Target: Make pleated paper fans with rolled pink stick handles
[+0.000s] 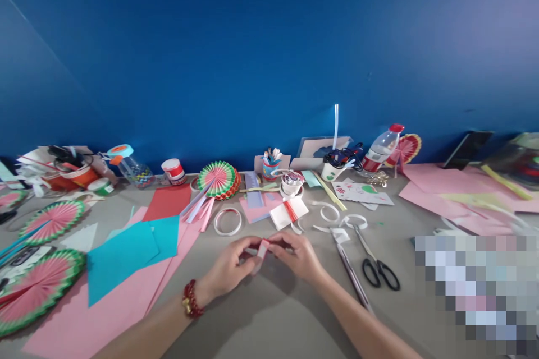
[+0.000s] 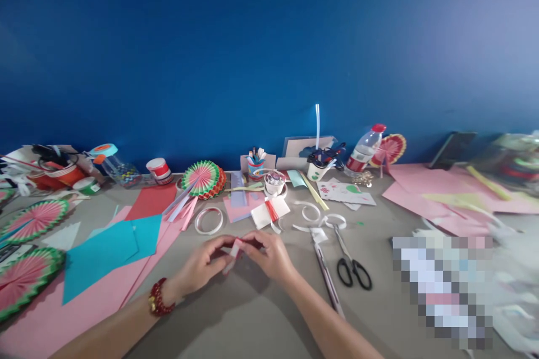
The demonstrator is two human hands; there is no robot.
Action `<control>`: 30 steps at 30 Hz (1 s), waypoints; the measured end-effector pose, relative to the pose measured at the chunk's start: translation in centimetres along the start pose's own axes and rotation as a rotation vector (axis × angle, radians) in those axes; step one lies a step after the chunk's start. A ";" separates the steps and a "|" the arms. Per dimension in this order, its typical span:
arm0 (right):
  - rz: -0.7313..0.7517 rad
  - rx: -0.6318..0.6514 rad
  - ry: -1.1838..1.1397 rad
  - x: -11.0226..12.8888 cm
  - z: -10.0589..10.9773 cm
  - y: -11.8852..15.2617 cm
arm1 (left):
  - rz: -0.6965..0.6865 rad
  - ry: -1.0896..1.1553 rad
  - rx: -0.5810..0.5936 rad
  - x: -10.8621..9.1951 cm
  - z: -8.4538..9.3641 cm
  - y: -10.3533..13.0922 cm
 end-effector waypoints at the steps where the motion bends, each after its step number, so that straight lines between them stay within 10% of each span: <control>1: -0.005 -0.021 -0.009 0.0 0.1 0.1 | 0.051 0.153 -0.003 0.5 -0.1 0.0; 6: -0.039 -0.074 -0.077 -0.3 0.8 0.1 | 0.241 0.824 -0.074 2.8 -0.4 0.2; 12: -0.056 0.136 -0.273 -0.2 -1.2 0.2 | 0.214 1.051 -0.176 3.7 0.3 -0.1; 22: -0.102 0.114 -0.424 -0.8 -1.7 0.1 | 0.204 0.997 -0.147 3.9 0.2 -0.2; 30: -0.159 0.165 -0.326 -2.0 -3.1 0.4 | 0.223 0.320 -0.220 3.4 3.4 0.3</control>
Point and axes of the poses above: each hand's wrist, its own y-axis away from the middle knuckle, its own z-axis out of the back of the hand, x = y × z, the point moved 8 cm from there along -y, towards the middle knuckle, and after that the axes turned 9 degrees about y, right-handed, at the moved point
